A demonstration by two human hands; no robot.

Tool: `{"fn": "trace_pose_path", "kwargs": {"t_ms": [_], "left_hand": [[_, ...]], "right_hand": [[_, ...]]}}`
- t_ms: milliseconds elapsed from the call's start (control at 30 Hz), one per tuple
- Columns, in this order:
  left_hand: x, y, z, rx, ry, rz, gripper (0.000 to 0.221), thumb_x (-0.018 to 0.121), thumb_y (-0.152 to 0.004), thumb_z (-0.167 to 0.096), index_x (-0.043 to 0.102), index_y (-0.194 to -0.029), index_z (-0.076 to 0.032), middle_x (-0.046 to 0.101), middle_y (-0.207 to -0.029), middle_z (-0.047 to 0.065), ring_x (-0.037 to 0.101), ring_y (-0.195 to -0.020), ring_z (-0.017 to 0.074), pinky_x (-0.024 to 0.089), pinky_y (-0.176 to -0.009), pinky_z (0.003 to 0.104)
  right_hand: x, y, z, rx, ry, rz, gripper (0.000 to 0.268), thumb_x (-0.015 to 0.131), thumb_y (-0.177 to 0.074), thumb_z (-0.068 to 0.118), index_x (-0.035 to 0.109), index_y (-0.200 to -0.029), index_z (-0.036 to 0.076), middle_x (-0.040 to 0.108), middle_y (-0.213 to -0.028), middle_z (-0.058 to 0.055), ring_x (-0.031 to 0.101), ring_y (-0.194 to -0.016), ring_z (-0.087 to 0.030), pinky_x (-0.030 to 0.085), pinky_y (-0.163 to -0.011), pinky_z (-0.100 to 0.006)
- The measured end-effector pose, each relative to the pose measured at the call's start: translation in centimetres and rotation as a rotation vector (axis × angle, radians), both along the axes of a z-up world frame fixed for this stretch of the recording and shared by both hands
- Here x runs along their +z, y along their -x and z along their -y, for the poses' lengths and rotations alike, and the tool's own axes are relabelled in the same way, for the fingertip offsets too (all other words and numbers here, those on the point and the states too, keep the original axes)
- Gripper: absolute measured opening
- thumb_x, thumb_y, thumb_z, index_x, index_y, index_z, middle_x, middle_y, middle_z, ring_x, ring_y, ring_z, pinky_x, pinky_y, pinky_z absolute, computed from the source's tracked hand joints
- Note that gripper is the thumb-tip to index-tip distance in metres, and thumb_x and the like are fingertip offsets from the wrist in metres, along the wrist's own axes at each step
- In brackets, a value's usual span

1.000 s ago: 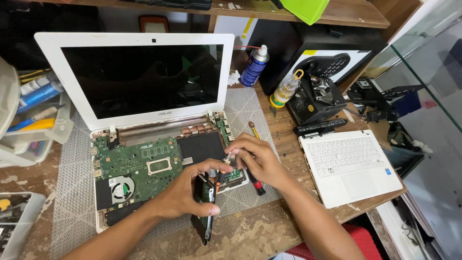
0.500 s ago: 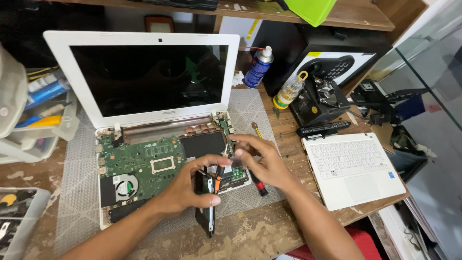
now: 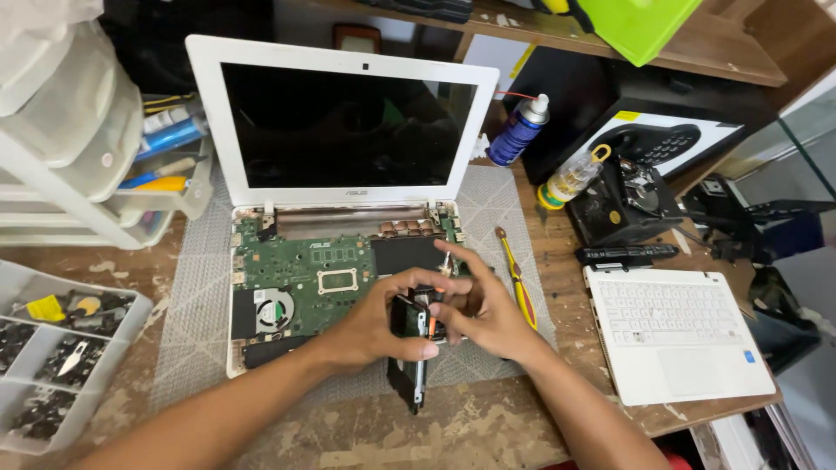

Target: Repairing a laptop by unscrewing and removing the internal hard drive.

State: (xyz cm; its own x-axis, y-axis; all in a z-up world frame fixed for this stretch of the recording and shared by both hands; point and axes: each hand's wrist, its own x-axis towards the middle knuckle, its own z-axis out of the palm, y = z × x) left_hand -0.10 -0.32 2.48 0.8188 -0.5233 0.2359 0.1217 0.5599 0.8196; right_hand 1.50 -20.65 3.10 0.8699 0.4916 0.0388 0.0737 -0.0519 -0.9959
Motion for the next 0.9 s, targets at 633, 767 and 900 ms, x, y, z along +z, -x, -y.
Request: {"fn": "trace_pose_path", "kwargs": {"t_ms": [633, 767, 900], "left_hand": [[-4.9, -3.4, -1.2, 0.48, -0.276, 0.129, 0.047, 0.097, -0.059, -0.015, 0.059, -0.085, -0.004, 0.06, -0.093, 0.008, 0.055, -0.094, 0.0183, 0.045, -0.087, 0.035], [-4.3, -3.8, -1.6, 0.477, -0.31, 0.194, 0.051, 0.098, -0.059, -0.019, 0.056, -0.084, -0.005, 0.059, -0.093, 0.008, 0.053, -0.094, 0.0175, 0.044, -0.086, 0.035], [-4.2, -3.8, -1.8, 0.442, -0.36, 0.226, 0.05, 0.097, -0.056, -0.019, 0.055, -0.08, -0.006, 0.057, -0.092, 0.008, 0.051, -0.092, 0.0188, 0.043, -0.086, 0.037]], "right_hand": [[4.0, -1.0, 2.7, -0.266, 0.268, 0.77, 0.026, 0.079, -0.076, -0.001, 0.077, -0.102, 0.001, 0.07, -0.077, -0.013, 0.062, -0.059, -0.023, 0.05, -0.054, -0.033], [4.1, -0.6, 2.9, -0.249, 0.27, 0.847, 0.021, 0.08, -0.076, 0.003, 0.078, -0.096, 0.003, 0.071, -0.074, -0.012, 0.06, -0.055, -0.022, 0.049, -0.051, -0.032], [5.1, -0.1, 2.5, -0.233, 0.266, 0.912, 0.017, 0.079, -0.077, 0.002, 0.078, -0.093, 0.004, 0.072, -0.076, -0.012, 0.059, -0.052, -0.02, 0.048, -0.048, -0.03]]}}
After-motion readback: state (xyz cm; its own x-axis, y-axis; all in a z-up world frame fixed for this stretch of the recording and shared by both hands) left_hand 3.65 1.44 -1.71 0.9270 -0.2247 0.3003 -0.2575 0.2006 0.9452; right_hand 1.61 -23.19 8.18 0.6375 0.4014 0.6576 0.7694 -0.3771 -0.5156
